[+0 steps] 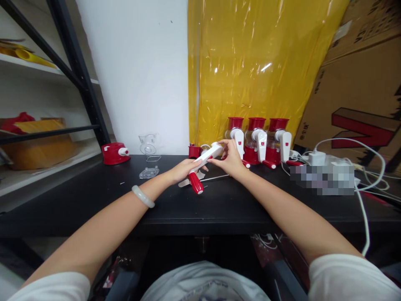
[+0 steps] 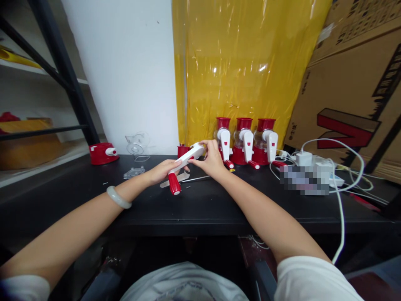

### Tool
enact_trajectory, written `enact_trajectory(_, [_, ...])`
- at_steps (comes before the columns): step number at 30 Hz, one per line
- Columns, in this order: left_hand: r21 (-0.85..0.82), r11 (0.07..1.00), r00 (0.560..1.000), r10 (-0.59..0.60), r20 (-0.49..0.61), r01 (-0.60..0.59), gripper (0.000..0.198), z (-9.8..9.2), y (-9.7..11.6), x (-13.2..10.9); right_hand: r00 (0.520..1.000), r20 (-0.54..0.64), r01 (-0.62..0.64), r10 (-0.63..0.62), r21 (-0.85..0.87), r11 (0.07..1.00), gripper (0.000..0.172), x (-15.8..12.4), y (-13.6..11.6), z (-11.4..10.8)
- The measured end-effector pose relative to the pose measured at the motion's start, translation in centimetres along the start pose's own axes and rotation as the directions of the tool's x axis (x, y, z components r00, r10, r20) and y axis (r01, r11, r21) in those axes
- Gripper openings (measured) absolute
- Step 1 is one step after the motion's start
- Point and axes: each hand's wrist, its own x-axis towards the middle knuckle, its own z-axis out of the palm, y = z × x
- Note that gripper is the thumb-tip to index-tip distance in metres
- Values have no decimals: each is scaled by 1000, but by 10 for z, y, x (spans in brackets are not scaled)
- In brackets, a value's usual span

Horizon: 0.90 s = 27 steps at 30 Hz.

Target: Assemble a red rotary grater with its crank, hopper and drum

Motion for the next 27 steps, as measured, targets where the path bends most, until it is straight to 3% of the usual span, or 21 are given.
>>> enact_trajectory(6, [6, 1000, 1000, -21, -5, 21, 57, 2, 4, -2, 1000, 5, 24, -24, -104, 994, 61, -1, -5, -3])
enact_trajectory(13, [-7, 1000, 1000, -13, 17, 13, 58, 2, 6, -3, 998, 29, 50, -47, -97, 994, 62, -1, -1, -5])
enact_trajectory(19, [8, 1000, 1000, -8, 22, 8, 57, 0, 9, -4, 984, 110, 142, -137, -35, 989, 50, 1, 0, -6])
enact_trajectory(23, [-72, 994, 995, -72, 73, 77, 54, -3, 11, -6, 982, 107, 164, -157, -62, 985, 50, 2, 2, -6])
enact_trajectory(27, [-259, 953, 981, -125, 148, 160, 60, -5, 14, -7, 975, 94, 210, -201, -102, 972, 49, 1, 1, -7])
